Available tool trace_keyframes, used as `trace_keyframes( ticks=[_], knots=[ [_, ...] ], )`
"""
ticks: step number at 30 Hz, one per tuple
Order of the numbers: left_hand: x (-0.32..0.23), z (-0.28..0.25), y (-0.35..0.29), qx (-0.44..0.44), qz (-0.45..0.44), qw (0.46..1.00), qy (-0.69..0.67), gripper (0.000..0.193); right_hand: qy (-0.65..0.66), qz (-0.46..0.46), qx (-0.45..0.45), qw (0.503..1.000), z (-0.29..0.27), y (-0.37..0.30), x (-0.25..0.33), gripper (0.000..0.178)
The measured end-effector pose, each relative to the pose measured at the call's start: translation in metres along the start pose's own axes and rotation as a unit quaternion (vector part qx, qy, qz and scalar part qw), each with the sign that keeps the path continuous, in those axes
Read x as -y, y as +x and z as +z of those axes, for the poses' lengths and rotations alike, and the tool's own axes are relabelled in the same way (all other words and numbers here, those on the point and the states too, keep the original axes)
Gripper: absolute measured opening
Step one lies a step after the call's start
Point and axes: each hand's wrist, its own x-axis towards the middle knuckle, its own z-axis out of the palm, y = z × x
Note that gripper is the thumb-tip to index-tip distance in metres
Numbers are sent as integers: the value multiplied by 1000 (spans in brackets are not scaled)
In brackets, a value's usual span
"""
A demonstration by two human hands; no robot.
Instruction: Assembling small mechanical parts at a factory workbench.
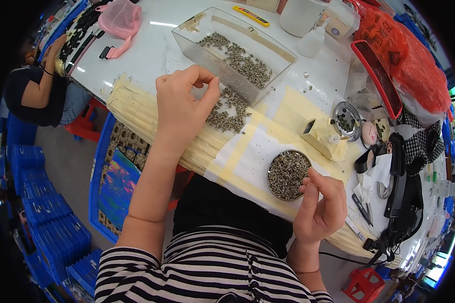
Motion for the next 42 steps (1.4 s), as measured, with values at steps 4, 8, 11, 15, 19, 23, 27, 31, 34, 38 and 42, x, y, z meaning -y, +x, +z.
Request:
trace_keyframes(
  ticks=[4,8,11,15,19,23,27,31,34,38,42],
  knots=[
    [-5,-2,-2,-19,-30,999,-29,9,-1,-3,-2,1000,0,1,-1,24],
    [-10,-5,-2,-18,-32,999,-35,8,-7,-8,0,1000,-1,2,-1,25],
    [-7,-4,-4,-17,-26,999,-40,7,-4,2,-1,1000,-2,1,0,25],
    [-18,-3,-9,-23,-29,986,-162,9,-4,-1,12,1000,-4,0,0,25],
    [-53,-7,-34,84,-114,873,-468,10,-1,-28,44,999,-6,7,4,25],
    [-75,5,-45,203,-241,668,-674,15,19,-49,29,998,-4,9,1,25],
    [-82,23,-52,253,-286,575,-724,17,16,-51,19,998,-5,9,0,27],
    [-85,31,-55,287,-263,593,-705,17,18,-51,0,999,-4,8,1,29],
    [-88,33,-56,286,-239,644,-668,16,20,-55,-2,998,-4,8,1,30],
    [-94,30,-58,279,-210,714,-607,16,18,-57,-16,998,-2,9,1,29],
    [-96,26,-59,276,-194,749,-570,16,7,-49,-19,999,-4,9,1,27]
  ],
)
